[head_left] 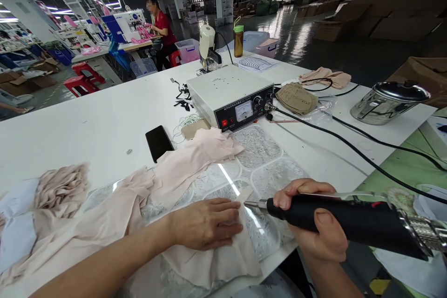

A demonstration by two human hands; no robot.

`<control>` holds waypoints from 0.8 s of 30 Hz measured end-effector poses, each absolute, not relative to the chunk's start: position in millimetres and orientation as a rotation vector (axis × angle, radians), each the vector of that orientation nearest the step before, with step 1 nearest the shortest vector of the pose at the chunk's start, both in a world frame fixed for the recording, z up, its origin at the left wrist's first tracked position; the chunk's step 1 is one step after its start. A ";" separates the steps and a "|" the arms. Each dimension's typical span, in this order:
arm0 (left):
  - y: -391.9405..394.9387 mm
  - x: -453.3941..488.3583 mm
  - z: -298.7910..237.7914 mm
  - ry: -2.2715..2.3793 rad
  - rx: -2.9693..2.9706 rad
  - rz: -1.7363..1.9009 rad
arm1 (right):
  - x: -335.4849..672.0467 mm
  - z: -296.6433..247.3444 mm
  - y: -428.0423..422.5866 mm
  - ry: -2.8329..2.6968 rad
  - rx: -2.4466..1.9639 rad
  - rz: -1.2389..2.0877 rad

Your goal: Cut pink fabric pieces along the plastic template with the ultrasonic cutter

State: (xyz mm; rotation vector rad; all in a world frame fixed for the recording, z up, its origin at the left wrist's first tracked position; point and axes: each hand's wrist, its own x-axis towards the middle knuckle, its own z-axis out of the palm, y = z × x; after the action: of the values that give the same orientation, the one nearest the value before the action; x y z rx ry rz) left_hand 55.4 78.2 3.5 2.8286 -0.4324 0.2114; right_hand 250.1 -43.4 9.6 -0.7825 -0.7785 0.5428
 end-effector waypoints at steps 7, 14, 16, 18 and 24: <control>77.5 55.6 5.5 -0.421 2.833 0.177 | 249.2 11.2 -41.9 -0.832 -0.771 0.539; 78.6 55.5 6.9 -0.420 2.838 0.137 | 249.6 17.9 -54.7 -0.763 -0.751 0.598; 78.7 55.5 6.9 -0.431 2.833 0.127 | 247.8 21.9 -64.7 -0.754 -0.747 0.656; 78.6 55.7 7.0 -0.430 2.832 0.128 | 244.6 25.4 -74.8 -0.762 -0.759 0.707; 78.7 56.4 7.9 -0.428 2.866 0.108 | 236.2 28.2 -89.3 -0.743 -0.861 0.798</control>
State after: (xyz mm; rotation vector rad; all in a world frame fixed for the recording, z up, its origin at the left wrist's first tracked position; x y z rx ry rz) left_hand 56.4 78.7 7.9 2.8661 -0.4277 0.1078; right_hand 236.2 -89.3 28.2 -0.8609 -0.7433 0.7979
